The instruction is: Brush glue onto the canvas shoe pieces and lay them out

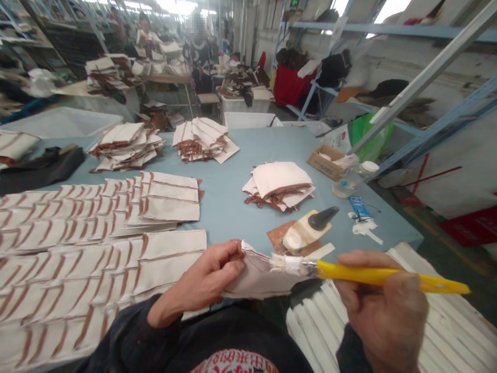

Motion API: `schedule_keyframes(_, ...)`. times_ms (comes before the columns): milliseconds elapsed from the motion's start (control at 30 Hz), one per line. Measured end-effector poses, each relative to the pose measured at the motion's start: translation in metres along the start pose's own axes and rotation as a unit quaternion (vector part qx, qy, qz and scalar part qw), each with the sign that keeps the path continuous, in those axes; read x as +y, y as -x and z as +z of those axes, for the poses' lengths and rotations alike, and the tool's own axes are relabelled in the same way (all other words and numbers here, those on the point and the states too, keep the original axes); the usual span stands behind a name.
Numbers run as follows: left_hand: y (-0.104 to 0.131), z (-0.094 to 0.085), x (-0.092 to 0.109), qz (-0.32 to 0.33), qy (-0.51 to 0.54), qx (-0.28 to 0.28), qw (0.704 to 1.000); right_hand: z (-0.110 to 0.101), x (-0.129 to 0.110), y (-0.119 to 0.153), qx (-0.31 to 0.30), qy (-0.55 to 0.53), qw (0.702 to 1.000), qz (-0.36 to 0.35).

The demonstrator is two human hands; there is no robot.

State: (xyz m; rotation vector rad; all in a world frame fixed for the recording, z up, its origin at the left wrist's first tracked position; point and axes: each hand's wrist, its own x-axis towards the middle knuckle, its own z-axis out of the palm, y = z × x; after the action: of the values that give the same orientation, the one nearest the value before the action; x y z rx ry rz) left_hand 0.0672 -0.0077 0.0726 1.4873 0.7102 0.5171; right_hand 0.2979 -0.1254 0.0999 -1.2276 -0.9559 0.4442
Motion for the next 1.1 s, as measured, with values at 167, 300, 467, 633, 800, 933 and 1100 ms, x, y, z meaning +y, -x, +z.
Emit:
schedule_keyframes(167,-0.001,0.004,0.001,0.034,-0.039,0.011,0.999,0.008,0.0,-0.001,0.047,0.007,0.999,-0.003)
schedule_keyframes(300,-0.001,0.011,-0.008,0.103,-0.1,0.042,0.989,0.018,-0.002,0.009,0.08,0.024,0.996,-0.024)
schedule_keyframes(467,0.0,0.014,-0.03,0.207,-0.18,0.063,0.96,0.031,0.007,0.025,0.03,0.039,0.999,0.001)
schedule_keyframes(633,0.002,0.009,-0.049,0.213,-0.22,0.054,0.95,0.045,0.018,0.03,0.05,0.06,0.997,0.008)
schedule_keyframes(800,0.001,0.006,-0.059,0.213,-0.206,0.056,0.953,0.044,0.021,0.042,-0.014,0.06,0.997,0.053)
schedule_keyframes(933,0.001,0.008,-0.06,0.257,-0.216,0.077,0.939,0.036,0.023,0.044,0.008,0.06,0.997,0.04)
schedule_keyframes(1100,-0.003,0.011,-0.059,0.271,-0.234,0.084,0.93,0.035,0.035,0.051,0.0,0.103,0.995,-0.019)
